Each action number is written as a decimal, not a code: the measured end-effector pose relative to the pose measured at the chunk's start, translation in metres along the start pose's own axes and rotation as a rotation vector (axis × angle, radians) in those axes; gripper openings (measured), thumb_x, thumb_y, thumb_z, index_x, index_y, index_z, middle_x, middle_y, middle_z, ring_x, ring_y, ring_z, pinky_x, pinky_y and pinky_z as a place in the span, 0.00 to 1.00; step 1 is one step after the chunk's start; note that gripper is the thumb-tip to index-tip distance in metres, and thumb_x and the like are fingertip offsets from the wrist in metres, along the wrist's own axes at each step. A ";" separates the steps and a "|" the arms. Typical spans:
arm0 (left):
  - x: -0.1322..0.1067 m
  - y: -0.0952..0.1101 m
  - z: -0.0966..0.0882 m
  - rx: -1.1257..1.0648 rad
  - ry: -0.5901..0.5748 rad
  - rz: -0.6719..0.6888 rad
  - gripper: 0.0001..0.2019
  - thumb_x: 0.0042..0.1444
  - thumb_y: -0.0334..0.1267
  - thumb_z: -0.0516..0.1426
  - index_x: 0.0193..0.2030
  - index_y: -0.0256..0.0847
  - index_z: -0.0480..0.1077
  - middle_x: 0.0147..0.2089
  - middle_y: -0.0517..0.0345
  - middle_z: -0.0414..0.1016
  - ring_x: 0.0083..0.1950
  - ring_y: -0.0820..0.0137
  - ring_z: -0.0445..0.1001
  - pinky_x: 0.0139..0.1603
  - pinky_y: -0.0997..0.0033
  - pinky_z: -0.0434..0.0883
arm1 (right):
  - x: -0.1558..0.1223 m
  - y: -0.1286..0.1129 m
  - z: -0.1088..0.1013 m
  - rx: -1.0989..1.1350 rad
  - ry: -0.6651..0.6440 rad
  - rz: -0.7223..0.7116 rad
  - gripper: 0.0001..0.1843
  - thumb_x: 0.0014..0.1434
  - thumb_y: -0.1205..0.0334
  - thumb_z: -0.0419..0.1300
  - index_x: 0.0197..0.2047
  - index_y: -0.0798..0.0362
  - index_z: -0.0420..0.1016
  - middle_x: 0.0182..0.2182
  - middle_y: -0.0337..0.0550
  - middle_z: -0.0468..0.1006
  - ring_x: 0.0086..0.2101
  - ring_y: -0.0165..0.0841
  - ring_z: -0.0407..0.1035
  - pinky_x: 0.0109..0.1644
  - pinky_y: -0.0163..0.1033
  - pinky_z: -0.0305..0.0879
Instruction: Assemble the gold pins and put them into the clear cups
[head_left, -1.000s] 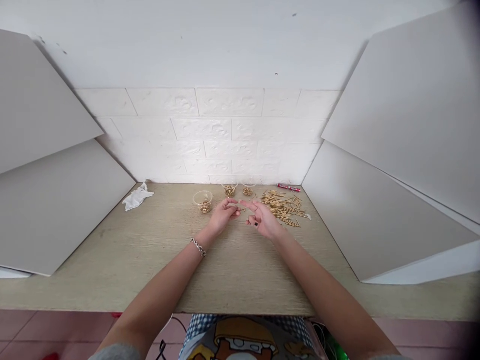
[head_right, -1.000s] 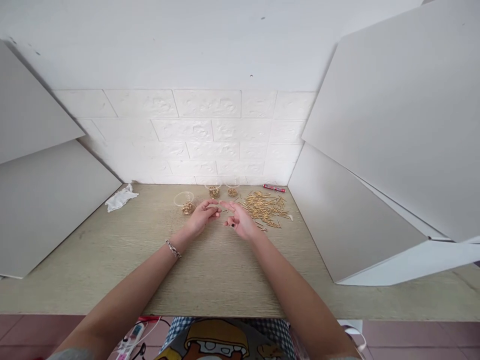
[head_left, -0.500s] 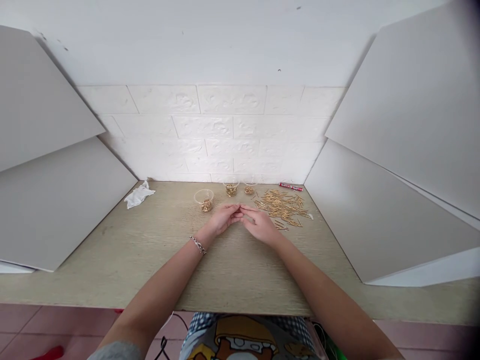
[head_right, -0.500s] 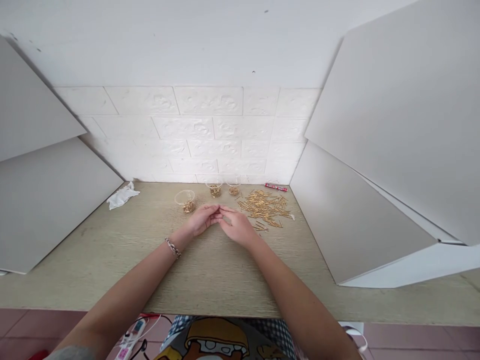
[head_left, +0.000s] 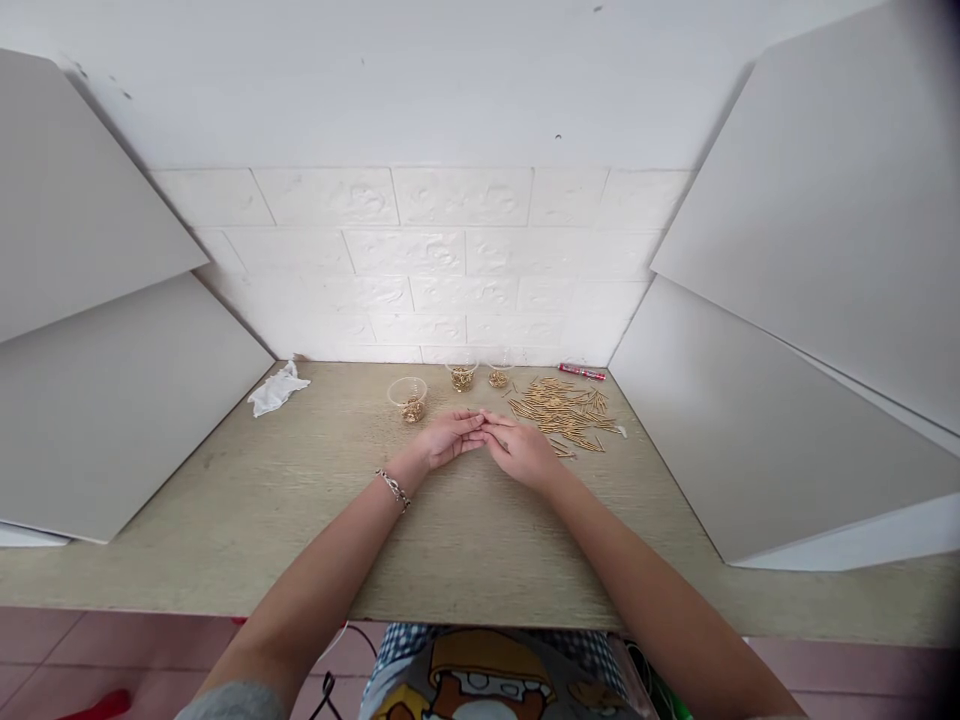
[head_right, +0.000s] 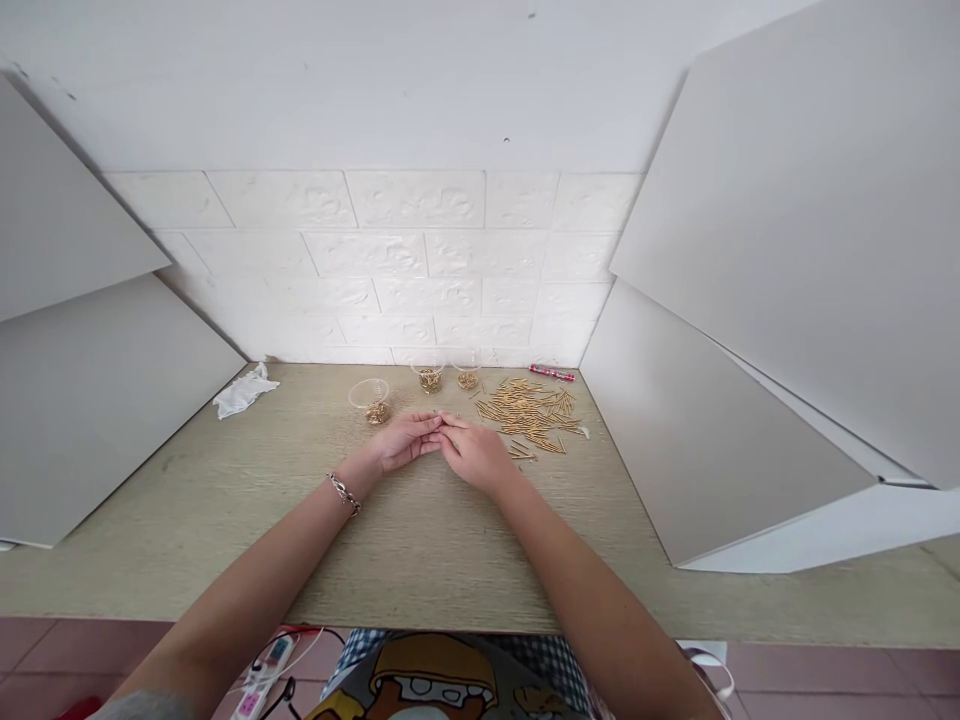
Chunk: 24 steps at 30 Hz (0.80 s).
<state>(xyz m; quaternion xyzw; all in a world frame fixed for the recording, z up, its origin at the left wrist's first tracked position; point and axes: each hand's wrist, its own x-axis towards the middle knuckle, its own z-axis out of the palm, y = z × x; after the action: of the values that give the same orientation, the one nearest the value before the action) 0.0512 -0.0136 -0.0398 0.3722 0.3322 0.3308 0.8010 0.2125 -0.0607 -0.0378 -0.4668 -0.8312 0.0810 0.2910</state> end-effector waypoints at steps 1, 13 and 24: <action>0.000 0.000 0.000 0.003 0.000 -0.004 0.02 0.53 0.29 0.58 0.34 0.33 0.72 0.29 0.56 0.75 0.30 0.78 0.73 0.36 0.79 0.70 | 0.000 0.000 -0.001 0.009 0.004 -0.002 0.17 0.59 0.66 0.49 0.48 0.50 0.74 0.55 0.43 0.68 0.51 0.34 0.67 0.54 0.42 0.63; -0.005 0.002 0.006 0.056 -0.010 0.054 0.08 0.49 0.31 0.62 0.37 0.34 0.73 0.33 0.54 0.76 0.32 0.77 0.73 0.37 0.78 0.69 | 0.002 0.007 0.004 0.068 0.179 0.060 0.12 0.58 0.61 0.54 0.44 0.51 0.73 0.45 0.46 0.74 0.38 0.33 0.71 0.43 0.39 0.68; -0.003 -0.001 0.004 0.078 0.019 0.026 0.06 0.46 0.30 0.63 0.33 0.33 0.73 0.32 0.54 0.76 0.31 0.78 0.73 0.39 0.78 0.69 | 0.003 0.009 0.003 0.089 0.177 0.053 0.12 0.59 0.62 0.52 0.43 0.50 0.75 0.40 0.44 0.75 0.38 0.33 0.70 0.42 0.37 0.66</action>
<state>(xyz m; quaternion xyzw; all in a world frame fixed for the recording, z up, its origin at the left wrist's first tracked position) 0.0526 -0.0178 -0.0380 0.4041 0.3474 0.3314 0.7786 0.2157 -0.0526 -0.0426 -0.4803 -0.7852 0.0838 0.3818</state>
